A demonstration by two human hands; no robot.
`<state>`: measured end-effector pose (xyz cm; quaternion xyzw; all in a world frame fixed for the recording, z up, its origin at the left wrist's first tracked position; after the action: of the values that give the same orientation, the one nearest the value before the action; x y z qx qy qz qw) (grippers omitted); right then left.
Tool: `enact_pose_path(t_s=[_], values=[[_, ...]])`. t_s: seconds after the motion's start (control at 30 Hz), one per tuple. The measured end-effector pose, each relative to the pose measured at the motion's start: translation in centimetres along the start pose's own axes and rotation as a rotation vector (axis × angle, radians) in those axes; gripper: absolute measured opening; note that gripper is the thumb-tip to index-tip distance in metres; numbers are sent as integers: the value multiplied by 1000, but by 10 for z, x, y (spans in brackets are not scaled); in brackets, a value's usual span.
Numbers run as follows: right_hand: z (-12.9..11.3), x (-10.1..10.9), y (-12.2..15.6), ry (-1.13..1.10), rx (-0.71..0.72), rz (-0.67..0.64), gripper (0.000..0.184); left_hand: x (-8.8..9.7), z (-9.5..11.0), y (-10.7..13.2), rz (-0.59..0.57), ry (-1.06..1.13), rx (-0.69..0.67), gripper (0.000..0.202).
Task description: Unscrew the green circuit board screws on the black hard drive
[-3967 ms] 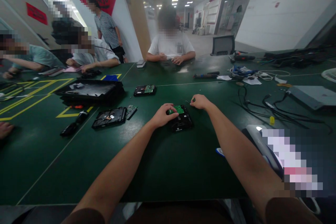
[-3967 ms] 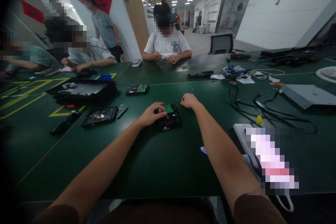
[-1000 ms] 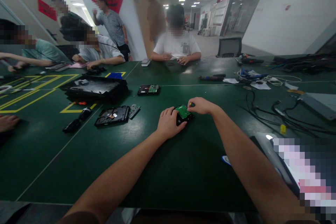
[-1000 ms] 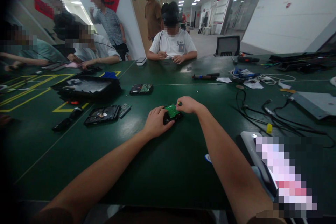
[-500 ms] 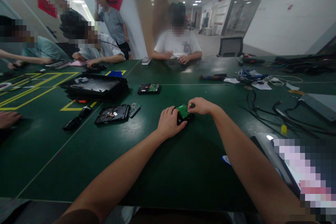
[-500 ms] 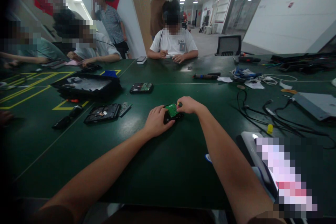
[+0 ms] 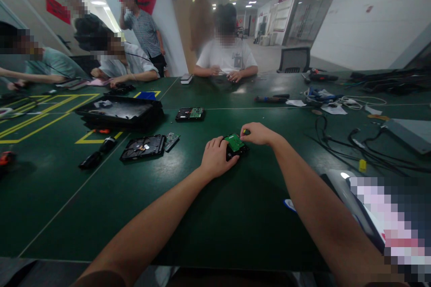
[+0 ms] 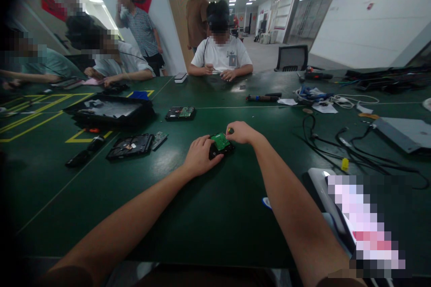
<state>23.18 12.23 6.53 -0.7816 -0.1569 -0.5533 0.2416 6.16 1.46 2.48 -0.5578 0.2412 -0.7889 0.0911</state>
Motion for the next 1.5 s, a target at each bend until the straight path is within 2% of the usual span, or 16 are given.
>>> enact_pose_path(t_s=[0.53, 0.77, 0.93, 1.5], values=[[0, -8, 0, 6, -15, -52, 18, -5, -3, 1, 45, -9, -25, 60], [5, -5, -1, 9, -111, -11, 23, -5, -4, 2, 65, 10, -45, 60], [2, -6, 0, -19, -164, -44, 27, -5, -5, 2, 63, 41, -48, 62], [-7, -5, 4, -63, -203, -98, 27, -5, -6, 3, 70, 46, -59, 58]])
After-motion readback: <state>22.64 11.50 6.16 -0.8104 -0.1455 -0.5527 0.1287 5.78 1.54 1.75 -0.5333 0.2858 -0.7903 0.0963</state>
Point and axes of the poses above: each hand's wrist, its own y-axis away from the middle knuckle, its own x-axis out of the back of the hand, z = x × y, the point moved 4 cm from there along -y, towards the middle knuckle, and after that the axes turned 14 degrees about z, right-handed, at the moved point
